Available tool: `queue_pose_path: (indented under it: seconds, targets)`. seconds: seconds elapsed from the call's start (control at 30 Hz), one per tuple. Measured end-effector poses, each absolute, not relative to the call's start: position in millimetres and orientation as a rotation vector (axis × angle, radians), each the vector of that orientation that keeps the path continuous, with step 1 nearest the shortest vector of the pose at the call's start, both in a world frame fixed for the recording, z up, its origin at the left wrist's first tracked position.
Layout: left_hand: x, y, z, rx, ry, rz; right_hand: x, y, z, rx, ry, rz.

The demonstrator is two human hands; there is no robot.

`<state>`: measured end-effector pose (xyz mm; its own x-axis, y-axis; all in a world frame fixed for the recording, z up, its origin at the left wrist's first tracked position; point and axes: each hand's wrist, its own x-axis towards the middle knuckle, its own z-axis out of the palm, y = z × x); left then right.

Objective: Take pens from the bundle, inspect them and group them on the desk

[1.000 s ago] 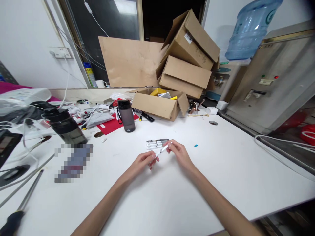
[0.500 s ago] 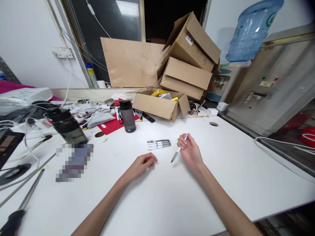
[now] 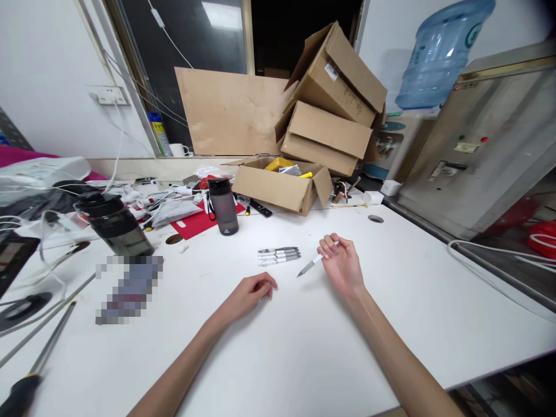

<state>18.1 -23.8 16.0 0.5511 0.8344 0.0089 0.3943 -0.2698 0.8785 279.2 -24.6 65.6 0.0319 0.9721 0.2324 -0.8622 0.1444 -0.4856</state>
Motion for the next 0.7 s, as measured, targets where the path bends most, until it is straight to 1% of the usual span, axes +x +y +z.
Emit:
queue_pose_path:
  seconds: [0.4,0.7]
  targets:
    - [19.3,-24.8,16.1,1.891,1.011,0.593,281.2,-24.2,66.5,-0.226,-0.572,1.396]
    - [20.7,-27.7,20.2,1.911,1.036,0.594,280.1,-28.1,71.1,-0.313,-0.637,1.384]
